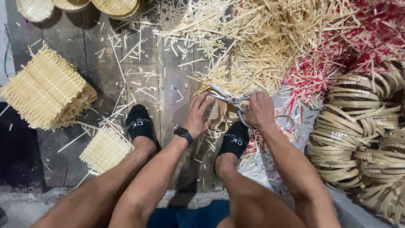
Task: The person sits on the floor and weaves a small round bamboo basket. They place a woven square base into a circular frame, wrap a bamboo strip around the rim, and use shears to trim excess material. The person repeats this process for multiple baskets, stacking finished units nearby.
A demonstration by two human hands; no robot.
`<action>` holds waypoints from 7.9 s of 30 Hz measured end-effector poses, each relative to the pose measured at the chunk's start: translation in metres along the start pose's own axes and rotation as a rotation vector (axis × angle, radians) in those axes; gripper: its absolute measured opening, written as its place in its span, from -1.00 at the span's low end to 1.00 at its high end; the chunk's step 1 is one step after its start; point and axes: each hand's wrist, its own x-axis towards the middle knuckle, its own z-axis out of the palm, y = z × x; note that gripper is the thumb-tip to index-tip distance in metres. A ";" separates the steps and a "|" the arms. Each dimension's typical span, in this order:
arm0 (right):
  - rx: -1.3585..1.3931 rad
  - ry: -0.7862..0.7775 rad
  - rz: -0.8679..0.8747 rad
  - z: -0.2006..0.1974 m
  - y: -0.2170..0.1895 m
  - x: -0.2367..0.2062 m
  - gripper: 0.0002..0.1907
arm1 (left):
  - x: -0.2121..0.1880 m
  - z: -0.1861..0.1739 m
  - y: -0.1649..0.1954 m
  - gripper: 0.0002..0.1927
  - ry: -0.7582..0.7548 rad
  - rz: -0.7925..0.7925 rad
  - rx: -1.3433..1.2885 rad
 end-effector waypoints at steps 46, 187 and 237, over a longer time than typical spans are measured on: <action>0.003 -0.181 0.010 -0.022 0.012 0.009 -0.56 | -0.001 0.001 0.019 -0.12 0.139 -0.234 -0.066; 1.817 -0.154 0.678 -0.031 -0.077 -0.055 -0.42 | 0.148 -0.198 -0.123 -0.45 0.826 -0.637 -1.154; 1.601 -0.341 0.655 0.065 -0.083 -0.039 -0.72 | -0.010 -0.256 -0.119 -0.64 -0.048 -0.388 0.553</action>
